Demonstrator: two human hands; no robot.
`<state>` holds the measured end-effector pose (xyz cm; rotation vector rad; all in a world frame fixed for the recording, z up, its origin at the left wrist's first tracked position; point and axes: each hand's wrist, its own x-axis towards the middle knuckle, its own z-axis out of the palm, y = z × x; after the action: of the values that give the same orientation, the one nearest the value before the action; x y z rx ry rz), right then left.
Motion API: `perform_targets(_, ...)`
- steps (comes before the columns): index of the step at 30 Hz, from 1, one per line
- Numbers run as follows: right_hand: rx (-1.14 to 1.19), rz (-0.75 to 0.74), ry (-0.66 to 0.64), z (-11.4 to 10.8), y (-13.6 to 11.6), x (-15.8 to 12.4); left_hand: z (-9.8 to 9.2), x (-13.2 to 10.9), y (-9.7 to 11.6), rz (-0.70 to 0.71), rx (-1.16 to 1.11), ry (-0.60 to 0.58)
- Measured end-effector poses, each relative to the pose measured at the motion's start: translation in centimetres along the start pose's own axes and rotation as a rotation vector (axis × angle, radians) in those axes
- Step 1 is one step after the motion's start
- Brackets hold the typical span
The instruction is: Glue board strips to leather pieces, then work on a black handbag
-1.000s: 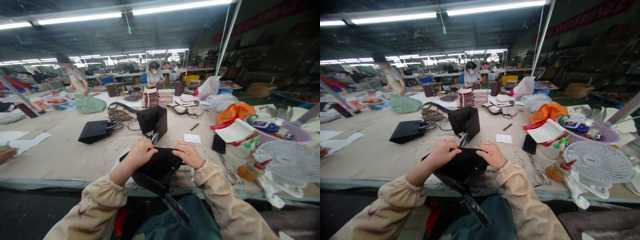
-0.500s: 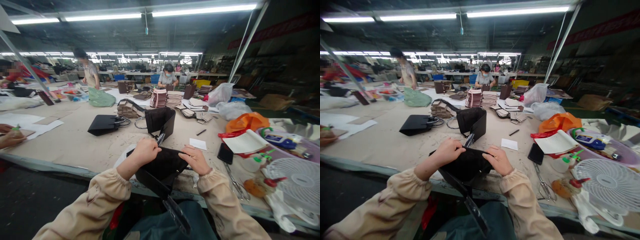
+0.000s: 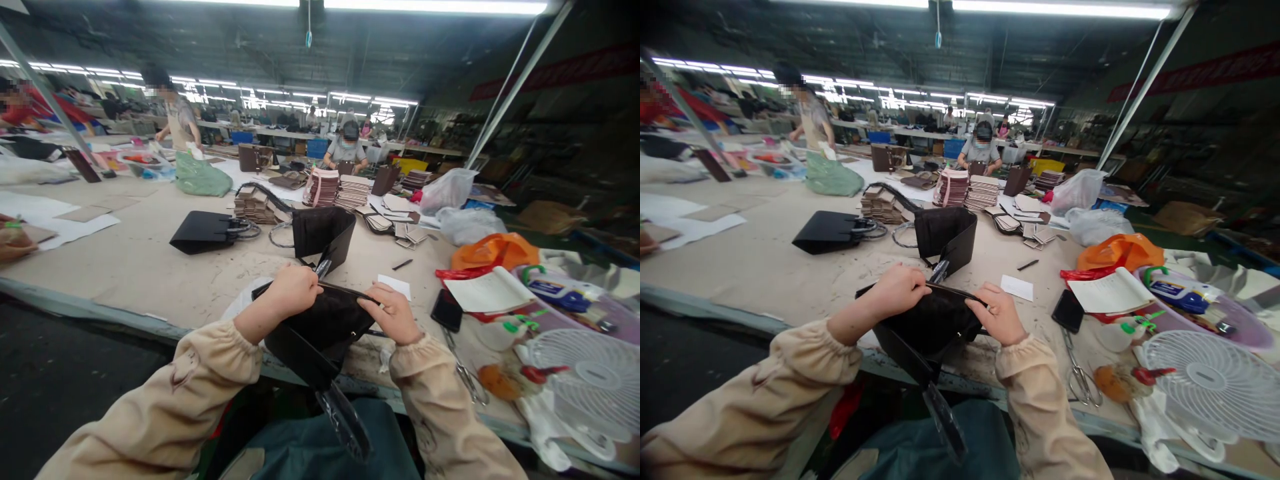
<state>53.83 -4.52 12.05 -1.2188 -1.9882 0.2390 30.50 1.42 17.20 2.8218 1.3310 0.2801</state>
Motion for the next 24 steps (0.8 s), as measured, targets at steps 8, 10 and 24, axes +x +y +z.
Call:
perform_targets(8, -0.009, 0.136, 0.046, -0.3, -1.2, 0.5, 0.2, 0.6, 0.2, -0.046, 0.034, 0.006)
perform_targets(10, -0.019, 0.179, 0.058, -0.3, -1.4, 0.4, 0.2, 0.7, 0.3, -0.057, 0.049, 0.001)
perform_targets(24, -0.026, 0.242, -0.009, -0.3, -2.1, 1.8, 0.1, 0.6, 0.4, -0.080, 0.055, -0.008)
